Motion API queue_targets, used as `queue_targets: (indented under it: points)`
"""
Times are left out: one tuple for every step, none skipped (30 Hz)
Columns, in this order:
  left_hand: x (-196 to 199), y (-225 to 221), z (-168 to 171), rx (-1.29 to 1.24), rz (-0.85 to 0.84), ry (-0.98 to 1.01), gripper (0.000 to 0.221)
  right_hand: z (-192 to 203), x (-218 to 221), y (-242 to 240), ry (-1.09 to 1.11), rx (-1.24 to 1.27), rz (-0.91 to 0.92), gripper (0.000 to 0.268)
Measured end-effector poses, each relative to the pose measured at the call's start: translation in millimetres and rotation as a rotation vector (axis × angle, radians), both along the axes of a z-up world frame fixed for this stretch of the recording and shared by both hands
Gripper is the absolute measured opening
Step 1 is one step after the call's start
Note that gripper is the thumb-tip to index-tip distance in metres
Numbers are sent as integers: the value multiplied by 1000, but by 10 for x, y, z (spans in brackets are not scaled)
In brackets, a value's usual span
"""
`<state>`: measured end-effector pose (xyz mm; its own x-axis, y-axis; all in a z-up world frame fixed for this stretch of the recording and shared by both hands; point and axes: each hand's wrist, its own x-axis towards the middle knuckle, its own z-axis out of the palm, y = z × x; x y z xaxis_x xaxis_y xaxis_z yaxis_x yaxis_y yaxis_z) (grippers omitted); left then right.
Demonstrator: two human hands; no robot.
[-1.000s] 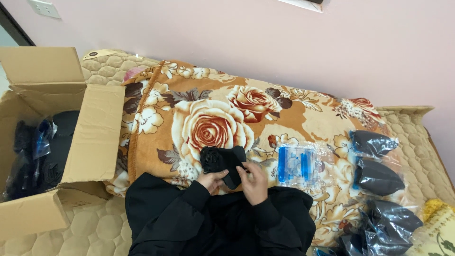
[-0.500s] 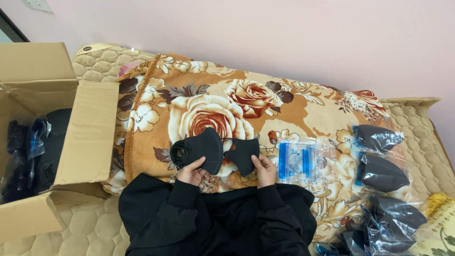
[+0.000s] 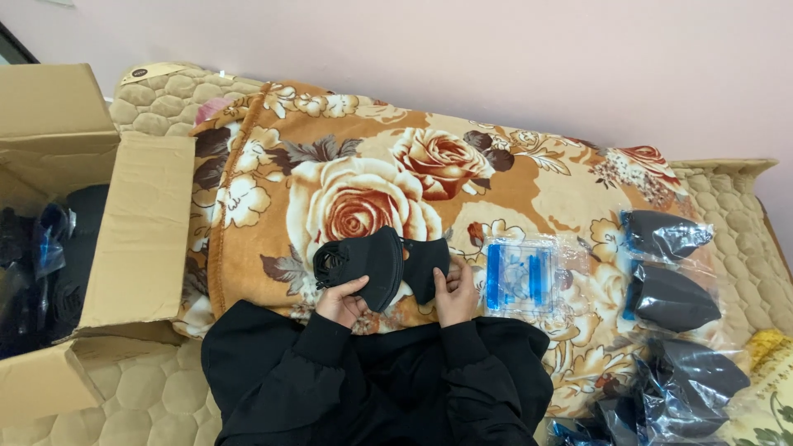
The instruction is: Unpacking and inspecting black face masks from a cardboard box and plastic bags on a mattress.
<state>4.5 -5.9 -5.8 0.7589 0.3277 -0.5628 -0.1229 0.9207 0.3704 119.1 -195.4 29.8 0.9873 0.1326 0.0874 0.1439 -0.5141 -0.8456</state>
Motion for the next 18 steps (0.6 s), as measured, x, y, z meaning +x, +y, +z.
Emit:
queue_targets:
  points:
    - [0,2,-117,0,2,0,50,-10,2,1,0,0,2,41]
    - [3,7,-231,2,-13,-18,52,-17,7,6,-36,-45,9,43]
    - [6,12,-344,5,-29,-37,54,-23,10,10,-72,-90,17,46]
    - [8,6,-376,6,-27,-38,54,-9,9,7,-73,-89,18,46]
    - [10,0,-408,15,-35,-36,57,6,6,5,-84,-127,24,47]
    - [10,-3,-440,24,-41,-35,60,21,4,6,-96,-165,31,48]
    - [21,-17,-497,25,-39,-36,60,11,6,6,-97,-164,33,48]
    - [31,-33,-553,48,-40,-33,64,2,9,5,-110,-180,36,48]
    - [43,-49,-609,70,-41,-31,68,-7,14,3,-122,-195,40,49]
    - [36,-61,-546,70,-41,-31,68,-26,25,1,-123,-195,40,49]
    - [30,-73,-484,94,-63,-11,71,-47,38,-1,-121,-206,42,49]
    - [21,-91,-425,117,-86,8,74,-70,49,-9,-120,-218,45,49]
    - [26,-116,-357,116,-86,8,74,-94,62,-21,-119,-220,45,49]
    - [26,-135,-290,123,-83,36,75,-120,73,-25,-113,-227,43,49]
    - [24,-154,-221,131,-80,64,76,-144,83,-29,-106,-235,41,48]
    - [26,-156,-244,131,-78,64,76,-160,91,-28,-107,-236,43,48]
    - [29,-159,-265,148,-85,52,76,-175,99,-28,-112,-243,46,47]
    - [37,-162,-284,167,-95,40,75,-186,108,-32,-116,-249,46,47]
